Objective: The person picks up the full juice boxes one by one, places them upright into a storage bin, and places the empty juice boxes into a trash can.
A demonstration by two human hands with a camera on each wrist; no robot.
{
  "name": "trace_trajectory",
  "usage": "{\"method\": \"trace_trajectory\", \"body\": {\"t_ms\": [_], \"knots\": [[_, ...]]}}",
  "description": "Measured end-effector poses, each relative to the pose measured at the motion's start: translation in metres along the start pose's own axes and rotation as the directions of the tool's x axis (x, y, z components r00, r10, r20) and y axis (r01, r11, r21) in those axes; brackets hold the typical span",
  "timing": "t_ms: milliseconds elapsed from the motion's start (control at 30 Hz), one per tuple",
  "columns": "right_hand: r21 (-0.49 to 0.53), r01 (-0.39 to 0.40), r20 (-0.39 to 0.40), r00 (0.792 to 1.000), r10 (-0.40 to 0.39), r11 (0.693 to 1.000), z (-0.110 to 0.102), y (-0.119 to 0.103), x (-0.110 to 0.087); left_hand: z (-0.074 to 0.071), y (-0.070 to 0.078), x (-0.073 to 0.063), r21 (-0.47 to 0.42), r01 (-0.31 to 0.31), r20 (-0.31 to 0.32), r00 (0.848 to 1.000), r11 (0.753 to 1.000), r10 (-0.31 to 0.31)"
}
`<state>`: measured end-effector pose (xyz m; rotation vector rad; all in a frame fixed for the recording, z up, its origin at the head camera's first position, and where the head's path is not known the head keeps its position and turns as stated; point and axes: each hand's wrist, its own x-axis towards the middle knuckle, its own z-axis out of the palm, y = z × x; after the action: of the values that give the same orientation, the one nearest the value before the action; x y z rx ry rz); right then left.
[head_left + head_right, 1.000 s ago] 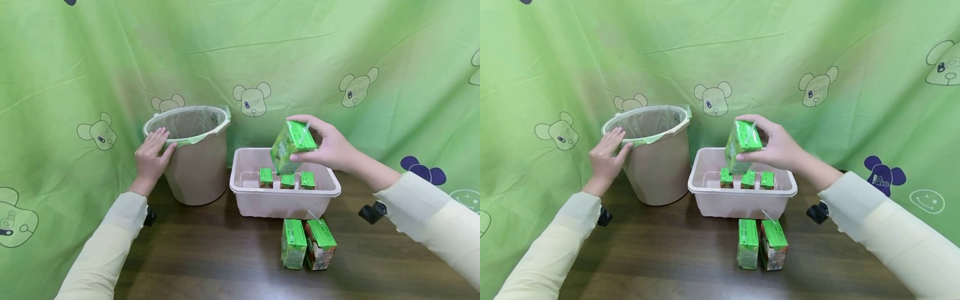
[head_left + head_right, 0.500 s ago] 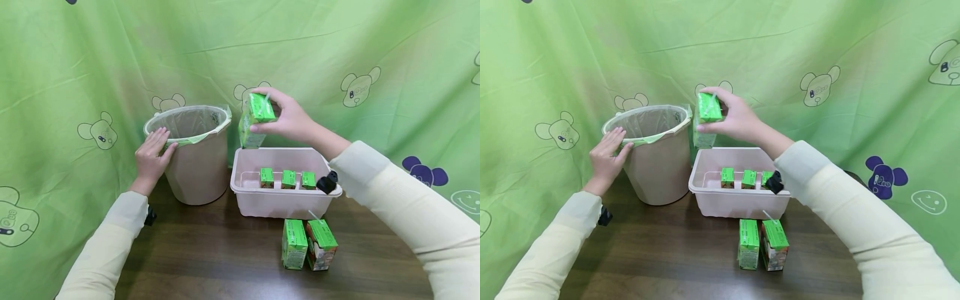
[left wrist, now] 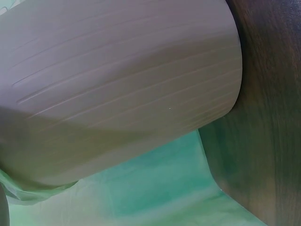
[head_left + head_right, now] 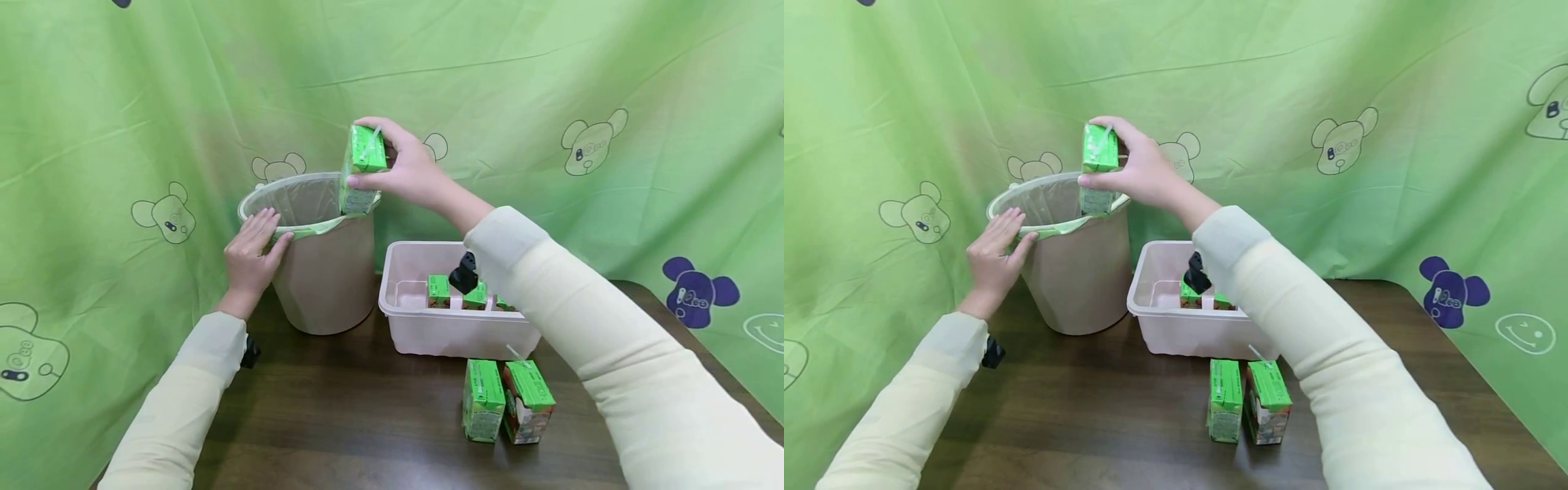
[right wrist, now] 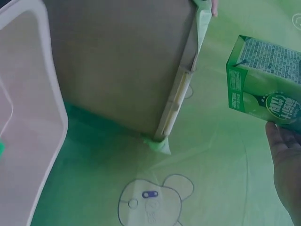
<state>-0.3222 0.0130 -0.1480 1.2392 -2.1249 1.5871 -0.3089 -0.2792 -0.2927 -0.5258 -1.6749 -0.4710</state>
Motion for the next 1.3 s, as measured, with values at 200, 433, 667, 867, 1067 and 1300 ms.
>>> {"method": "trace_trajectory", "body": {"t_ms": [200,433,667,867,1067,1300], "knots": [[0.051,-0.016,-0.046,0.999,0.018,0.999,0.015,0.003,0.013,-0.001,0.001,0.0,0.008,-0.004,0.001,1.0,1.0,0.004],[0.016,-0.049,-0.075,0.996,0.05,0.999,0.031,0.014,0.026,0.0,0.0,0.001,0.007,-0.01,0.025,1.0,1.0,0.01],[-0.032,-0.102,-0.098,0.99,0.099,0.994,0.048,0.024,0.031,0.002,0.0,0.001,0.011,-0.02,0.04,0.999,1.0,0.019],[-0.169,-0.14,-0.108,0.987,0.123,0.976,0.063,0.029,0.036,0.001,-0.002,0.001,0.012,-0.018,0.025,1.0,1.0,0.018],[-0.201,-0.175,-0.103,0.982,0.157,0.964,0.076,0.036,0.041,-0.001,-0.002,0.001,0.022,-0.019,0.032,0.999,1.0,0.019],[-0.265,-0.209,-0.085,0.977,0.193,0.941,0.086,0.043,0.042,-0.002,0.001,-0.001,0.027,-0.019,0.035,0.999,0.999,0.018]]}}
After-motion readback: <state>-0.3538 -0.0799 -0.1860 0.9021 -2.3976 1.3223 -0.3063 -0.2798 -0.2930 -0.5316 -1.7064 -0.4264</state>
